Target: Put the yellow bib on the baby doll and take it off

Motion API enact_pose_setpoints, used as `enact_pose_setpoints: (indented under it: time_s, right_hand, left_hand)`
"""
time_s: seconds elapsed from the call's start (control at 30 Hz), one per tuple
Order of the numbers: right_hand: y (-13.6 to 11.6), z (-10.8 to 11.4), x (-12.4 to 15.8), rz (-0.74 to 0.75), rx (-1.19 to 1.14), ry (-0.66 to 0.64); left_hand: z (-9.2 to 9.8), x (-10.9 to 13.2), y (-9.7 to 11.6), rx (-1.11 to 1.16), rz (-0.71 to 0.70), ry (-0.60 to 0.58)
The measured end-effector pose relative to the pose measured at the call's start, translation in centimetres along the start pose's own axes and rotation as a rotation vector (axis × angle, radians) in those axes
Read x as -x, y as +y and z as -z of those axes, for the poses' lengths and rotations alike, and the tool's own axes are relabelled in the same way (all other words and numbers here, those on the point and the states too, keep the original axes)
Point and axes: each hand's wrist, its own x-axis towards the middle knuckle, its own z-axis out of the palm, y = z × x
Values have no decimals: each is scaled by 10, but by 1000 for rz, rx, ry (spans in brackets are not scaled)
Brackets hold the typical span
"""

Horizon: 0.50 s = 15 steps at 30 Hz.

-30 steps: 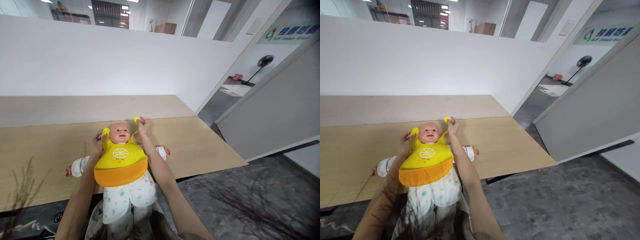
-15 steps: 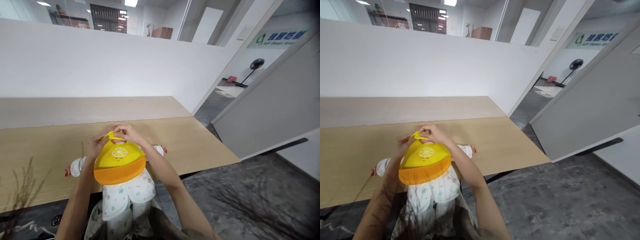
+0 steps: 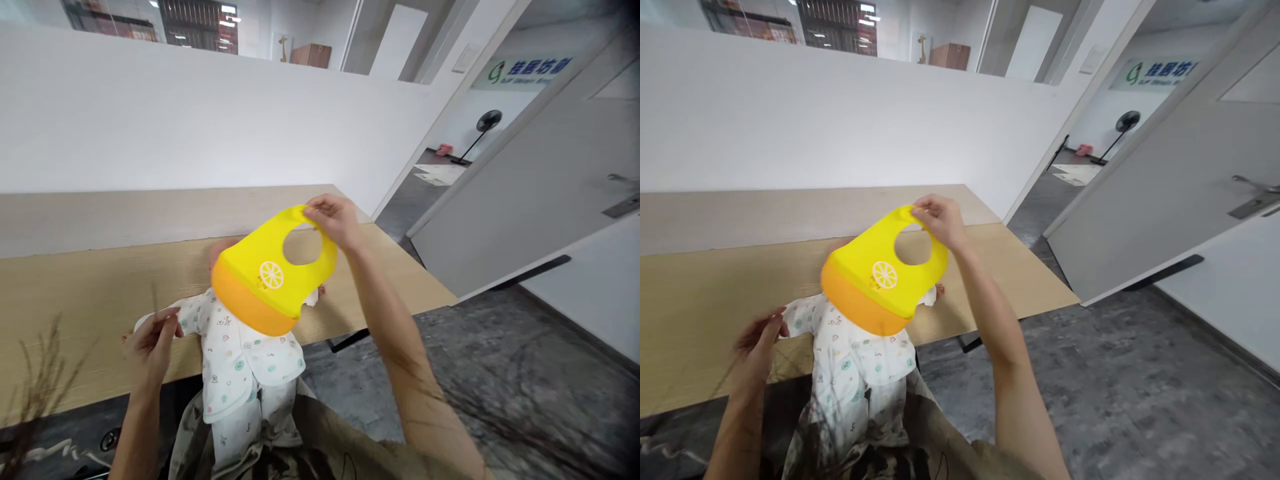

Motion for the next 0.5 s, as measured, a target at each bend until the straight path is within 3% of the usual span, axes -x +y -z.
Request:
enact_pose_setpoints:
  time_s: [0.13,0.23,0.37,0.5]
  right_hand:
    - [-23,75,3,-46,26,136]
    - [-33,111,9,-29,74,195]
    - [-39,134,6,-11,124,289]
    - [-36,135,-14,-43,172,375]
  left_hand:
    - [4,14,-29,-160,5,-11]
    - [5,17,-44,-234,-3,19]
    - [9,21,-57,-220,52,-19]
    - [14,19,-61,-263,105,-121]
